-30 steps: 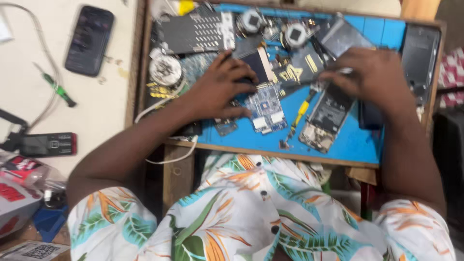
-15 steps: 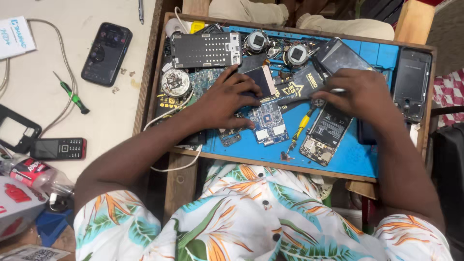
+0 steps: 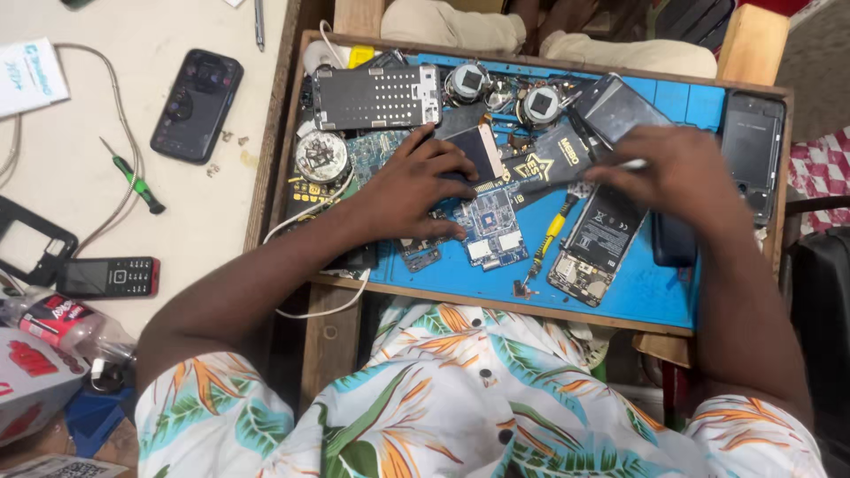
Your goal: The person uses a metal spudger to scrape and clean a smartphone motherboard on a cluttered workbench. They repeatedly scrape the same area of the board while occasionally pausing to adjust their grip or position the board.
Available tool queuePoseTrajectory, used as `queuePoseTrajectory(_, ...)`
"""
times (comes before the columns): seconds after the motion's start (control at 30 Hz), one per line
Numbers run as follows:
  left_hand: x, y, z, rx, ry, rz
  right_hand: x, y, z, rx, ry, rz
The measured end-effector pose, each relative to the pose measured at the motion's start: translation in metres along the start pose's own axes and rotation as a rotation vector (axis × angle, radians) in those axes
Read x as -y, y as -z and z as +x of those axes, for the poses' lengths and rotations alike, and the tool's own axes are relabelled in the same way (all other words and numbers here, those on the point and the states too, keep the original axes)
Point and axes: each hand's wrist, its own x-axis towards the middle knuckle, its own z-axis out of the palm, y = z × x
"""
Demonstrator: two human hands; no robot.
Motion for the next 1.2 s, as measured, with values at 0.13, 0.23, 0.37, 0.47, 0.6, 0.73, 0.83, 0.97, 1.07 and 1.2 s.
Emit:
queuePoseTrajectory(0.13, -0.001, -0.003, -0.001, -0.002, 0.005, -0.011, 0.012, 0.002, 0.006, -0.004, 0.045, 0.104)
queuePoseTrajectory(0.23, 0.000, -0.003, 0.000, 0.005, 0.009, 0.012, 0.026, -0.019, 0.010, 0.020, 0.125, 0.042)
queuePoseTrajectory(0.37, 0.000, -0.004, 0.000, -0.008, 0.007, 0.008, 0.022, -0.020, 0.010, 0.012, 0.102, -0.027)
queuePoseTrajectory(0.47, 0.000, -0.004, -0.001, -0.022, -0.002, -0.004, 0.024, -0.011, 0.011, -0.016, 0.073, -0.041)
queuePoseTrajectory(0.6, 0.001, -0.003, -0.001, -0.039, -0.004, -0.026, 0.044, -0.015, 0.014, -0.043, 0.239, 0.000)
queuePoseTrajectory(0.73, 0.000, -0.002, -0.002, -0.053, -0.015, -0.033, 0.050, -0.022, 0.013, -0.101, 0.269, -0.004)
queuePoseTrajectory(0.83, 0.001, -0.002, 0.000, -0.036, -0.001, -0.024, 0.045, -0.021, 0.014, -0.064, 0.208, -0.057)
queuePoseTrajectory(0.97, -0.001, -0.001, -0.001, -0.032, 0.006, -0.027, 0.048, -0.021, 0.016, -0.100, 0.303, -0.022)
queuePoseTrajectory(1.07, 0.000, 0.000, 0.000, -0.011, 0.012, -0.032, 0.053, -0.024, 0.013, -0.081, 0.247, 0.032)
queuePoseTrajectory(1.2, 0.000, -0.004, -0.001, -0.032, 0.002, -0.018, 0.054, -0.025, 0.012, -0.060, 0.239, 0.018)
